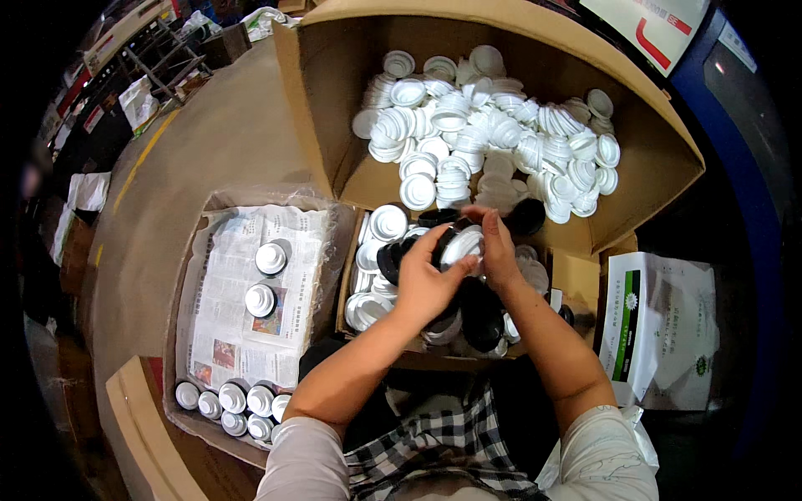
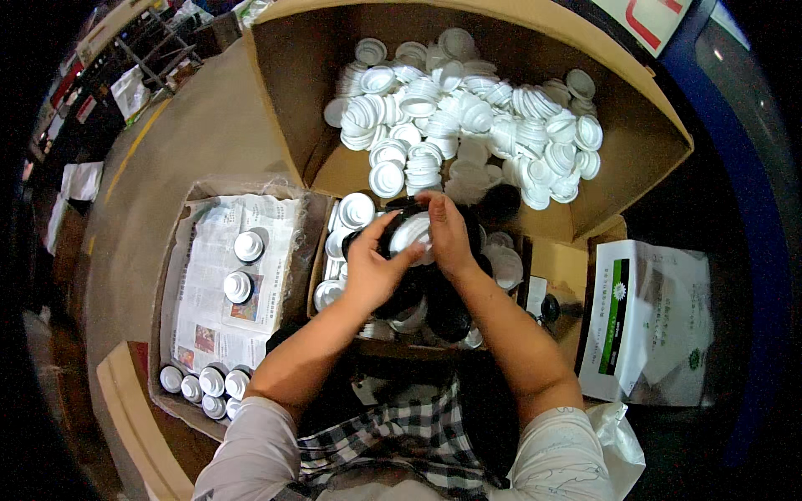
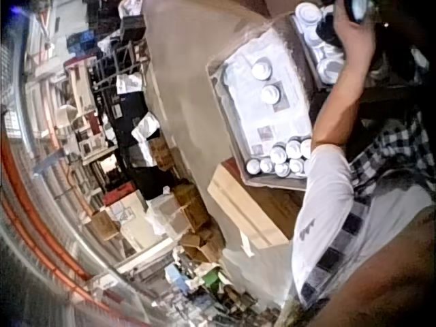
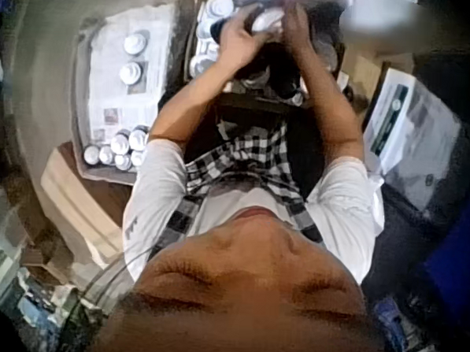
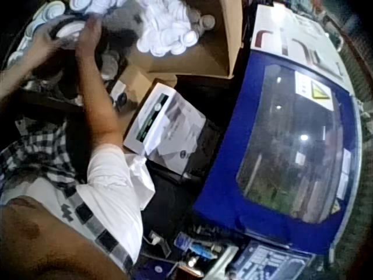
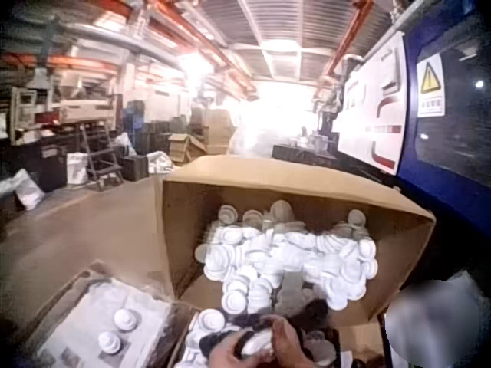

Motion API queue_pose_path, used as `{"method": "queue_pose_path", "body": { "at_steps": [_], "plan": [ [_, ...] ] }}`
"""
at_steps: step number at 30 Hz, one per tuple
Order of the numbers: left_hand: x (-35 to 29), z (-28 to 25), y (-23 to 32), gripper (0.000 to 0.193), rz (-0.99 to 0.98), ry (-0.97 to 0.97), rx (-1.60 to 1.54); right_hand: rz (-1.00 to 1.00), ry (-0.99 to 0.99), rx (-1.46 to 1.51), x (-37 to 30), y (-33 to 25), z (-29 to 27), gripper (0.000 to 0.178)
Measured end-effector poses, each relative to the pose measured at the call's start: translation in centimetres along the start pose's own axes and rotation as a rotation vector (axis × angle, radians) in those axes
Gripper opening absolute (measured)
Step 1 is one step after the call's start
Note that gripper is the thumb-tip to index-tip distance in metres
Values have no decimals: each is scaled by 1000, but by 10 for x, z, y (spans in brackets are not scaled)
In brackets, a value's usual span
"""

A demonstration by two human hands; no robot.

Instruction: The person repeatedly picks up black plastic containers and white lids, presses the lids onto the containers, and places the assembled units into a cardboard box. The person handles the items one at a time throughout the clip.

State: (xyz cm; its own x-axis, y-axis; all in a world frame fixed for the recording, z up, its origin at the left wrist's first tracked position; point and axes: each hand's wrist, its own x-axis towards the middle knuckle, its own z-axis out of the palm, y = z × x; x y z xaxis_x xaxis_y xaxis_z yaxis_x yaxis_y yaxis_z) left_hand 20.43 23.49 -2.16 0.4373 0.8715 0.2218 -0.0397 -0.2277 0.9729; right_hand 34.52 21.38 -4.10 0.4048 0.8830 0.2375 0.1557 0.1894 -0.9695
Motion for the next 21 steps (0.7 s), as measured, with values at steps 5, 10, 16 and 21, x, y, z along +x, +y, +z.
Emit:
{"method": "queue_pose_path", "body": {
  "at_steps": [5,10,16,21],
  "plan": [
    [-7,-157,-30,54,-133,401,-127,113,172,-1,41,20,-48,41],
    [-131,-310,-130,55,-502,1083,21,6,-26,-489,56,68,-17,24],
    [-191,-377,-209,61,-540,1157,-132,143,-397,-1251,87,69,49,50],
    [-131,-316,-161,62,-367,1126,378,218,-508,-1259,106,90,61,60]
  ]
}}
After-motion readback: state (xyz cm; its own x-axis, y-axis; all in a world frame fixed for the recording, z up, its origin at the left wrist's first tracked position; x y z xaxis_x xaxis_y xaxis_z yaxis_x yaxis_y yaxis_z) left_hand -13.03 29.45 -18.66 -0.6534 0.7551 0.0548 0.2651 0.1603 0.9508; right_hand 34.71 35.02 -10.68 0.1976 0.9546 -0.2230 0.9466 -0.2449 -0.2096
